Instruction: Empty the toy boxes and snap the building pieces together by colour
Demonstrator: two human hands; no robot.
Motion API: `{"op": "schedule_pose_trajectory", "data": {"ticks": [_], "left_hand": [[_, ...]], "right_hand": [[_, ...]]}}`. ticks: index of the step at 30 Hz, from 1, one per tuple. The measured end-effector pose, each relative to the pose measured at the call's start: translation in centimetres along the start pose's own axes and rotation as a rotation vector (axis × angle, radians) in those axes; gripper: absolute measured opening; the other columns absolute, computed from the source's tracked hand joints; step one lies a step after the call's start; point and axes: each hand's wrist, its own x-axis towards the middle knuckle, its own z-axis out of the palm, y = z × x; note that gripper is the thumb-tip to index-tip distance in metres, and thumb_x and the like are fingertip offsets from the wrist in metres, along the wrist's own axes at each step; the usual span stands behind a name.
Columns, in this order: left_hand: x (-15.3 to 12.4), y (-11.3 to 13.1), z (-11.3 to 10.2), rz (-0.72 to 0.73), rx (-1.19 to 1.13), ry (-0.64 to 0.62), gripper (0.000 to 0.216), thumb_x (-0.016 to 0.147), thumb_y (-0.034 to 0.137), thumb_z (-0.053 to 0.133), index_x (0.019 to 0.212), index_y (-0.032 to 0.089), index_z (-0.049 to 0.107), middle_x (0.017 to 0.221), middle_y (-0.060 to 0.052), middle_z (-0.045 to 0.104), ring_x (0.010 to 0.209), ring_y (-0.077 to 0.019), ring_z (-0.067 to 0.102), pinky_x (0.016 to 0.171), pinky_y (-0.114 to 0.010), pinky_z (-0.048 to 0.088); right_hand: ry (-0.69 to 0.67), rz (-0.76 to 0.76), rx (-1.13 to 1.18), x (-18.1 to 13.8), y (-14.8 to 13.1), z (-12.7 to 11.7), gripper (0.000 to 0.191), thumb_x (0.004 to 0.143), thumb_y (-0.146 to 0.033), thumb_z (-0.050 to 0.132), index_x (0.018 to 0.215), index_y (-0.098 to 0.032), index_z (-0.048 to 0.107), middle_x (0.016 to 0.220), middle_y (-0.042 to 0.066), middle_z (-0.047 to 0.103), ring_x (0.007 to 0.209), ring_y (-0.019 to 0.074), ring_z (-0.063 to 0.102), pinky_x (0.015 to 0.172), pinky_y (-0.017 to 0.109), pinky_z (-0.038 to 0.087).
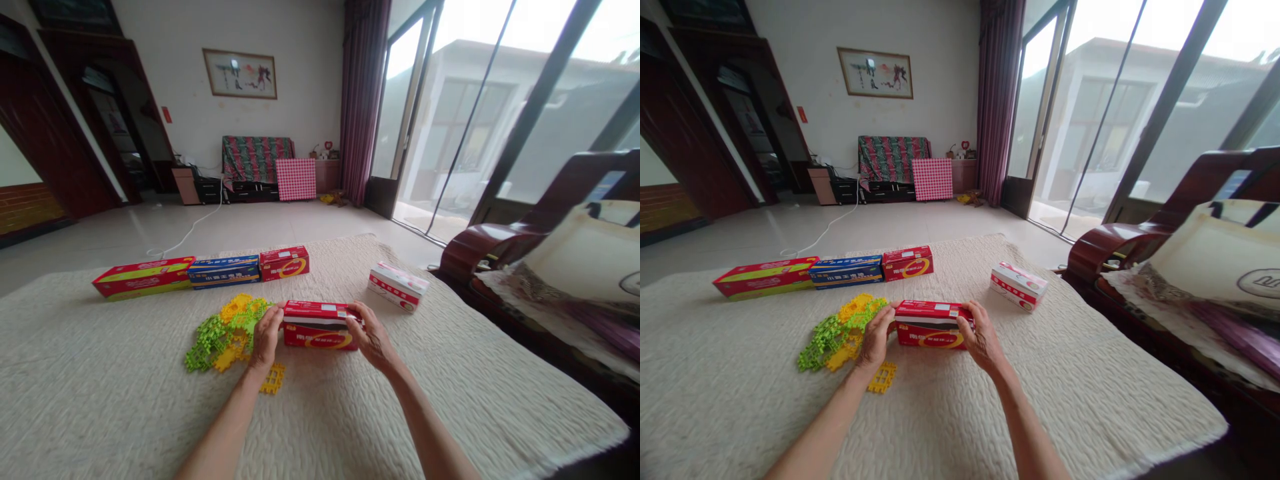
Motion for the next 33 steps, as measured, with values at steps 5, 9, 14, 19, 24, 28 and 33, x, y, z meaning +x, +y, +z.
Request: {"op": "schedule_pose_trajectory", "data": {"ticks": [5,9,14,19,24,28,33], "left_hand": [[-0.2,-0.5,0.1,0.03,0.019,0.001,0.045,0.078,0.047,0.064,0.111,0.017,0.066,0.11,-0.008,0.069,0.106,-0.0241,0.062,0.095,-0.035,0.046],[-0.1,-0.8,0.2,0.075,0.035,0.02,0.042,0.079,0.047,0.063,0.11,0.019,0.067,0.114,-0.008,0.068,0.109,-0.0242,0.061,0.097,-0.035,0.046],[0.1,-1.4,0.0,0.079,0.031,0.0,0.044,0.079,0.047,0.064,0.113,0.019,0.066,0.113,-0.008,0.068,0.107,-0.0245,0.062,0.095,-0.035,0.047],[0.1,-1.9,-0.4,0.095,0.056,-0.013,0.045,0.079,0.048,0.064,0.113,0.018,0.066,0.112,-0.008,0.069,0.105,-0.0237,0.063,0.095,-0.034,0.047],[-0.3,-1.5,-0.6,0.13,0.111,-0.05,0.042,0.078,0.047,0.064,0.109,0.019,0.066,0.107,-0.007,0.069,0.098,-0.0214,0.064,0.084,-0.029,0.051],[-0.7,-0.7,-0.6,0.135,0.12,-0.071,0.037,0.078,0.043,0.063,0.107,0.019,0.065,0.104,-0.006,0.069,0.095,-0.0203,0.064,0.081,-0.028,0.052],[-1.0,0.1,-0.4,0.083,0.09,-0.08,0.038,0.077,0.042,0.062,0.107,0.019,0.064,0.104,-0.006,0.069,0.095,-0.0211,0.064,0.082,-0.03,0.052]], "right_hand": [[0.005,-0.007,-0.03,-0.1,0.0,0.1,0.035,0.089,-0.043,0.046,0.112,-0.02,0.057,0.124,0.013,0.055,0.116,0.0239,0.053,0.101,0.042,0.042],[0.0,0.006,-0.055,-0.1,0.0,0.2,0.037,0.089,-0.043,0.045,0.113,-0.019,0.058,0.126,0.014,0.054,0.117,0.0248,0.053,0.101,0.043,0.042],[0.001,0.006,-0.068,-0.2,0.1,0.1,0.038,0.087,-0.044,0.047,0.113,-0.018,0.059,0.127,0.015,0.053,0.118,0.0264,0.052,0.101,0.044,0.042],[-0.003,0.022,-0.071,-0.2,-0.1,0.0,0.038,0.085,-0.043,0.049,0.112,-0.018,0.059,0.129,0.016,0.053,0.118,0.027,0.053,0.098,0.044,0.045],[-0.022,0.042,-0.055,-0.3,-0.2,-0.3,0.036,0.084,-0.041,0.05,0.112,-0.019,0.059,0.13,0.015,0.051,0.118,0.0263,0.053,0.094,0.042,0.048],[-0.03,0.045,-0.041,-0.4,-0.2,-0.4,0.036,0.083,-0.039,0.051,0.112,-0.02,0.059,0.131,0.015,0.05,0.116,0.0258,0.054,0.091,0.041,0.05],[-0.015,0.047,-0.041,-0.5,-0.3,-0.5,0.035,0.083,-0.039,0.052,0.111,-0.021,0.06,0.131,0.014,0.051,0.117,0.0257,0.054,0.09,0.04,0.051]]}}
